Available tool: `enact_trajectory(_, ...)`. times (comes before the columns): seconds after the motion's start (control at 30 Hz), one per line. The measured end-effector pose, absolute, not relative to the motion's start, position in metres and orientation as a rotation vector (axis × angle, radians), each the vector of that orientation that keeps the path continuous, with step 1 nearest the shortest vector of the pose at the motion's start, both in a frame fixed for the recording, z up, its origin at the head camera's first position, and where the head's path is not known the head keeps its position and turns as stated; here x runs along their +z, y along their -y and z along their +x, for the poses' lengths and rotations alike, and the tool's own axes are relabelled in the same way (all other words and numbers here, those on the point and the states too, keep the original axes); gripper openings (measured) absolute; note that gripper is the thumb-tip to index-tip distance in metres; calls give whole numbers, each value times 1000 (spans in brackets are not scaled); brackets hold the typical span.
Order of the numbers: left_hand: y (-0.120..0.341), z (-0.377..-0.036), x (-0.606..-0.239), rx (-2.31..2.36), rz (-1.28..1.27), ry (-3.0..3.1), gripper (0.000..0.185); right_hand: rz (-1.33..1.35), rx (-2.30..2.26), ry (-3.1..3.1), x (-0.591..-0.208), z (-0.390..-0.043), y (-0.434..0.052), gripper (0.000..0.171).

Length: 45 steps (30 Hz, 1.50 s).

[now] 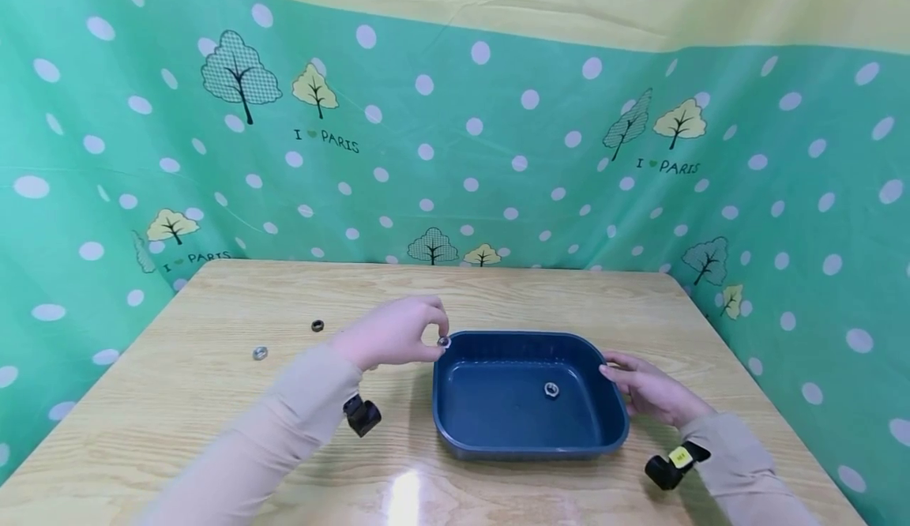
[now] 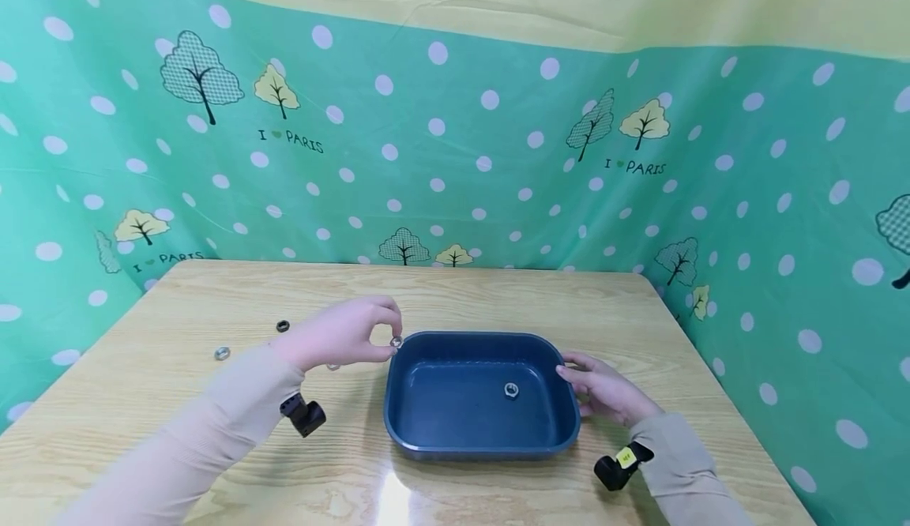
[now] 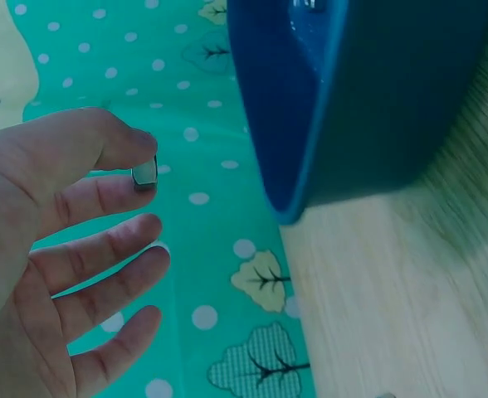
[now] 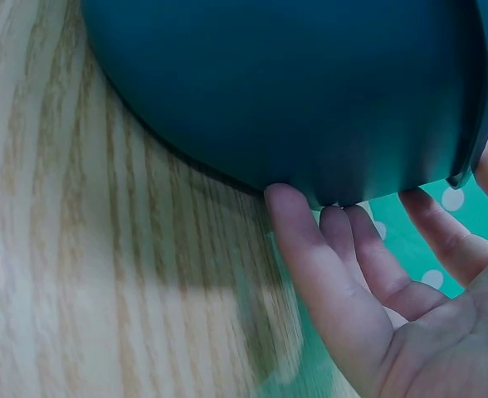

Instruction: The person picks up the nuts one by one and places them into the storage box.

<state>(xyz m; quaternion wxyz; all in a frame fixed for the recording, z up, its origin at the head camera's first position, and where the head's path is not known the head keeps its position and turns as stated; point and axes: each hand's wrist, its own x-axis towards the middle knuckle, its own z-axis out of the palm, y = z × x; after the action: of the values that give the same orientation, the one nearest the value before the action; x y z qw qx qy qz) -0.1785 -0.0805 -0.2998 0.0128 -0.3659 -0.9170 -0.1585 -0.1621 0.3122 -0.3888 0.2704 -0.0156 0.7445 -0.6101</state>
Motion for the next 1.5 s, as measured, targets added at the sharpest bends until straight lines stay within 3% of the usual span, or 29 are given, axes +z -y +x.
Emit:
enact_trajectory(0.97,4,-203,-283,-520,-1341,2789,10,-6,-1641,-2022,-391,-162,-312,73)
enact_trajectory(1.5,-17,-215,-310,-608,-1351,2809,11,-32,-1645,-2016,-391,-162,-312,71)
